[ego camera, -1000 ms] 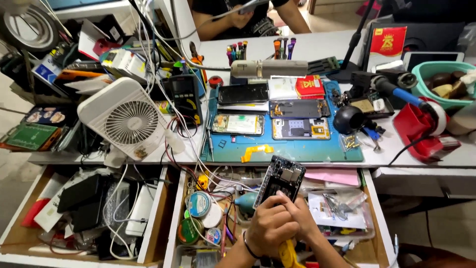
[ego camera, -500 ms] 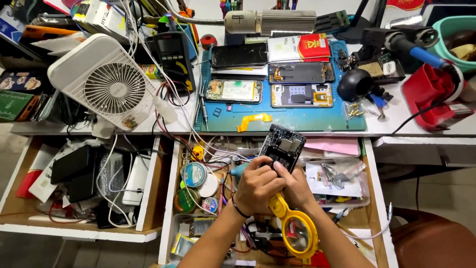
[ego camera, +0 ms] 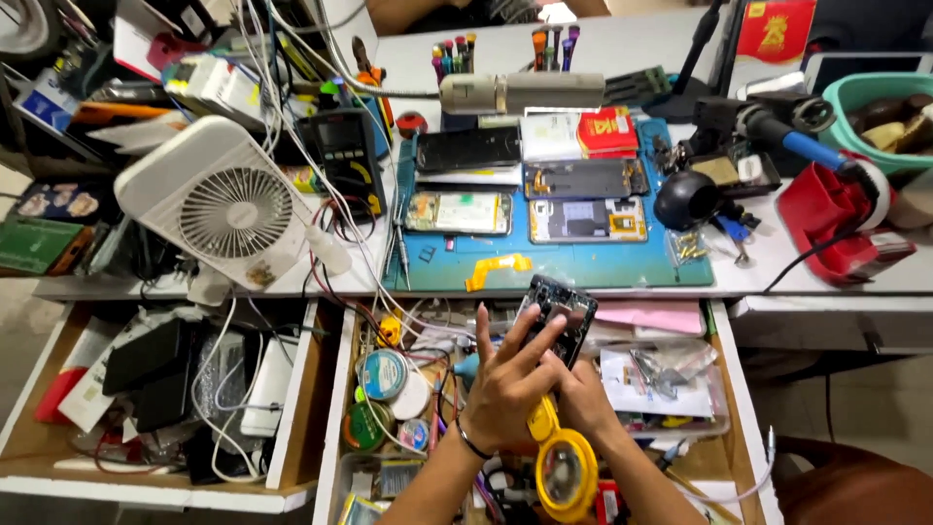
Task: Technician inspecting a mobile phone motherboard and internal components using a magnifying glass at a repair station.
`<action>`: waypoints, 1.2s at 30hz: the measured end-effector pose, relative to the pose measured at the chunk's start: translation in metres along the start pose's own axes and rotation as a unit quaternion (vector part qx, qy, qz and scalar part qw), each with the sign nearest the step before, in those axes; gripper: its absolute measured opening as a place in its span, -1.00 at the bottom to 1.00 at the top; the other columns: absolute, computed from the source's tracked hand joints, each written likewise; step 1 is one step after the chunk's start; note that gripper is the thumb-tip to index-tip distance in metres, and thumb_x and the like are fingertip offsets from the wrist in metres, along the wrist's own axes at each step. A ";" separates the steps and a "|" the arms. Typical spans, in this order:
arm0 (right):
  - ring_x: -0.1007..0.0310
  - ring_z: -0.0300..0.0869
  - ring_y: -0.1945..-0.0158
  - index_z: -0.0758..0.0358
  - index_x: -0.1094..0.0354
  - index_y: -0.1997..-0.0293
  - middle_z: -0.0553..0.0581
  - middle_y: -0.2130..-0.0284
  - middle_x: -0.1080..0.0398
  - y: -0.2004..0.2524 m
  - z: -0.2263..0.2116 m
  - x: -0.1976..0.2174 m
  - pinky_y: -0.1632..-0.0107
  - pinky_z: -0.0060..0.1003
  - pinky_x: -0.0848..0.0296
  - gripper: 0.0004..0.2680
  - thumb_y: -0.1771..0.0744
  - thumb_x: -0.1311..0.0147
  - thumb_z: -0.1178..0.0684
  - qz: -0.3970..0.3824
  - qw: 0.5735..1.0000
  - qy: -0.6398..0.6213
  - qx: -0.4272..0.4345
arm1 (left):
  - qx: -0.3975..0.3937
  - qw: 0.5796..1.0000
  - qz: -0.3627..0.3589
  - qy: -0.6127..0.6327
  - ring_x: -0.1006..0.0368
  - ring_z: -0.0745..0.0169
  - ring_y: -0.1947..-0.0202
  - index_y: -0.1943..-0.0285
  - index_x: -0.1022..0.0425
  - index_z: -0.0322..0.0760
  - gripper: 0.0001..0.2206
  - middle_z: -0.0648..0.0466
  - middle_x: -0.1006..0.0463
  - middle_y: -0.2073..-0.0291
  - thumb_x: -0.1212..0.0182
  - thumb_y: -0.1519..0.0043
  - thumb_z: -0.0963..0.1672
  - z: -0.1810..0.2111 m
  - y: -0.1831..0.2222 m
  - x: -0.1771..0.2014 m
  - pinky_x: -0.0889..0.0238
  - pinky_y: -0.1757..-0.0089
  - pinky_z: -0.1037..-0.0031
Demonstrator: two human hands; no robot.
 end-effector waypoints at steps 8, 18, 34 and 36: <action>-0.54 -0.07 0.31 0.41 -0.47 -0.02 0.26 0.37 -0.54 0.044 0.024 0.001 0.10 -0.08 -0.50 -0.73 -0.40 0.10 0.01 0.000 0.999 -0.001 -0.046 | 0.031 0.998 -0.042 0.015 -0.01 -0.23 -0.50 0.37 -0.44 -0.07 -0.58 -0.06 -0.36 -0.39 -0.20 -0.06 0.22 -0.013 0.008 -0.016 0.77 -0.27 -0.47; -0.47 -0.09 0.38 0.41 -0.50 0.10 0.24 0.46 -0.49 0.014 -0.064 -0.012 0.17 -0.11 -0.47 -0.74 -0.40 0.09 0.01 -0.019 1.000 0.002 0.001 | 0.040 0.997 -0.061 0.039 0.00 -0.16 -0.52 0.43 -0.40 -0.01 -0.60 0.03 -0.40 -0.37 -0.22 -0.05 0.22 -0.016 0.005 -0.016 0.84 -0.27 -0.41; -0.36 -0.20 0.47 0.37 -0.52 0.27 0.09 0.57 -0.43 0.009 -0.051 -0.018 0.30 -0.25 -0.43 -0.76 -0.40 0.08 0.04 -0.031 0.999 -0.034 0.010 | 0.046 0.998 -0.013 0.042 -0.08 -0.12 -0.48 0.38 -0.46 0.00 -0.86 0.12 -0.42 -0.36 -0.22 -0.15 0.01 -0.020 0.009 -0.008 0.73 -0.30 -0.41; -0.34 -0.21 0.48 0.36 -0.50 0.29 0.09 0.58 -0.42 0.011 -0.050 -0.018 0.32 -0.26 -0.41 -0.76 -0.40 0.08 0.03 -0.034 0.999 -0.034 0.003 | 0.043 0.998 -0.031 0.038 0.00 -0.18 -0.51 0.39 -0.45 0.00 -0.87 0.05 -0.35 -0.41 -0.21 -0.17 -0.02 -0.024 0.010 -0.013 0.77 -0.28 -0.42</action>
Point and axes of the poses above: each hand's wrist, its own y-axis away from the middle knuckle, its own x-axis out of the back of the hand, z = x × y, the point moved 8 cm from there along -y, towards the middle knuckle
